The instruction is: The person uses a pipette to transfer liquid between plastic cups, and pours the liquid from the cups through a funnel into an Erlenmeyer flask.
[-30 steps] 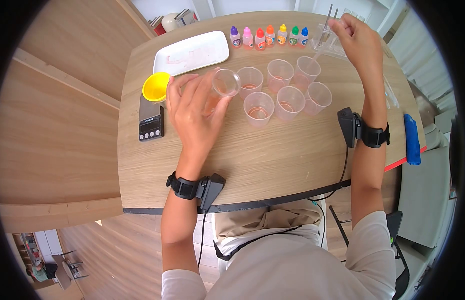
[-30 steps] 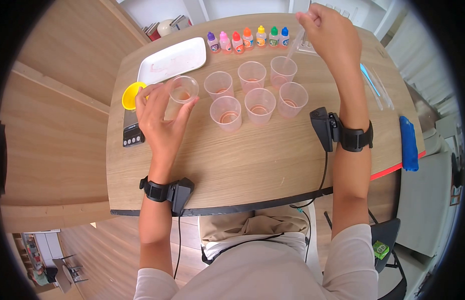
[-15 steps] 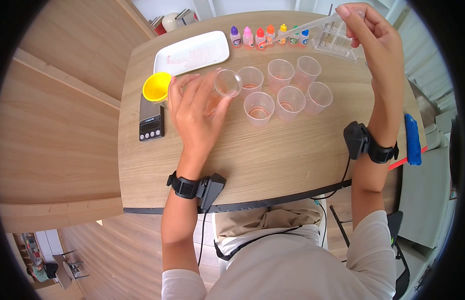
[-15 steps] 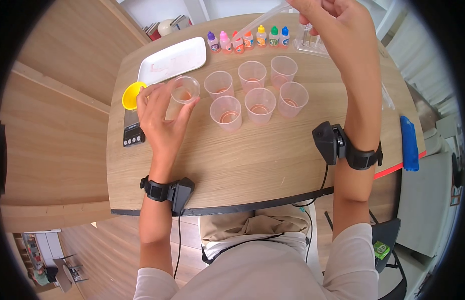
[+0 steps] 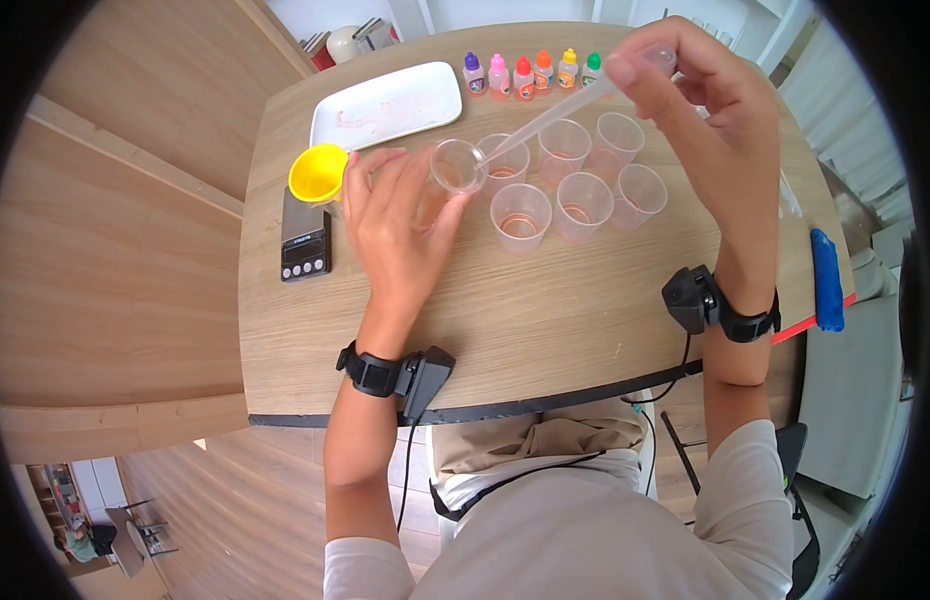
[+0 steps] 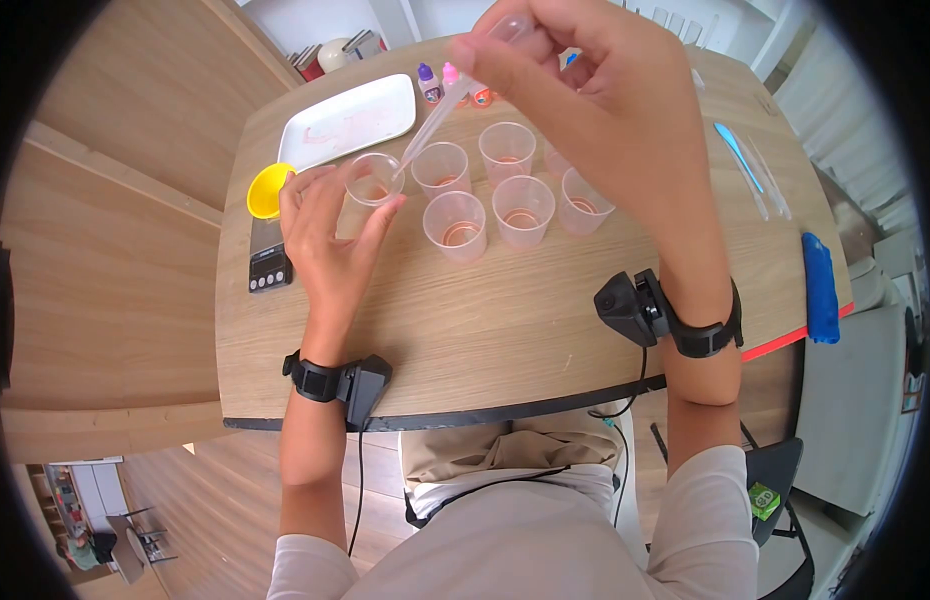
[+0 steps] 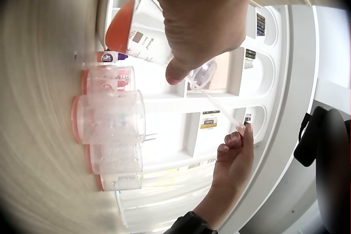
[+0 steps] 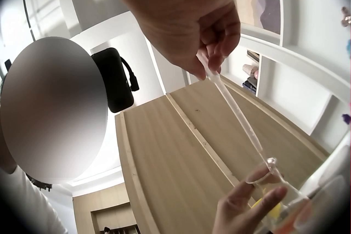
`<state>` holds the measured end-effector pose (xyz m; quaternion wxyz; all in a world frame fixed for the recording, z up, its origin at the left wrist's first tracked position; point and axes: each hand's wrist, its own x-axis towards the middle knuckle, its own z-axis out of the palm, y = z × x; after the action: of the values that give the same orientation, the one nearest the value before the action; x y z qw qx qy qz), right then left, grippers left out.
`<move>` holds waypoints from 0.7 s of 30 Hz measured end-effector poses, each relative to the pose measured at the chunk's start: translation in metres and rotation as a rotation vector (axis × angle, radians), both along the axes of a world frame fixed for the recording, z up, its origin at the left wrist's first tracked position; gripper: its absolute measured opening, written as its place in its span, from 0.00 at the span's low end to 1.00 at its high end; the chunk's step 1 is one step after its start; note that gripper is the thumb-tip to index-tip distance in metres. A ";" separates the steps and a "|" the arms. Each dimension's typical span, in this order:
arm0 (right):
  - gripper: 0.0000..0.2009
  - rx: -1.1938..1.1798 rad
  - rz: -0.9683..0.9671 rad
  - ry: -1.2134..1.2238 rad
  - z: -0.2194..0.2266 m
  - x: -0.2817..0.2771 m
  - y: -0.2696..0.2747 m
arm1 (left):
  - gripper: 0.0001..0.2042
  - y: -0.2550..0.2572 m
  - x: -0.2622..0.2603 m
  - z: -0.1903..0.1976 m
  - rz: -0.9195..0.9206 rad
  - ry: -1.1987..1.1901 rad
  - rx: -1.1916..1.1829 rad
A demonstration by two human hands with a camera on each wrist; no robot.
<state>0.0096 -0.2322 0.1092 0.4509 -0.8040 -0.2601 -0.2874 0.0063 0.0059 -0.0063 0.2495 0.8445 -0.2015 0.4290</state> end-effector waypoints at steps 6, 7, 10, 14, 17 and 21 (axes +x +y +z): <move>0.05 -0.122 0.012 0.025 -0.002 -0.006 0.009 | 0.23 -0.001 -0.001 0.001 0.005 0.009 -0.011; 0.05 -0.113 0.024 0.019 -0.003 -0.005 0.009 | 0.23 -0.001 -0.001 0.001 0.005 0.012 -0.016; 0.05 -0.111 0.036 -0.002 -0.005 -0.005 0.011 | 0.22 -0.001 -0.002 0.003 0.017 0.015 -0.005; 0.04 -0.148 0.027 -0.032 -0.006 -0.006 0.015 | 0.21 -0.001 -0.002 0.004 0.032 0.015 0.019; 0.04 -0.150 0.047 -0.085 -0.008 -0.007 0.022 | 0.21 -0.001 -0.002 0.004 0.032 0.011 0.020; 0.06 -0.213 0.034 -0.202 -0.017 -0.007 0.029 | 0.21 -0.001 -0.003 0.004 0.023 0.000 0.014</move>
<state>0.0024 -0.2028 0.0919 0.3396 -0.8097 -0.3466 -0.3301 0.0038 0.0047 -0.0021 0.2386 0.8484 -0.1951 0.4303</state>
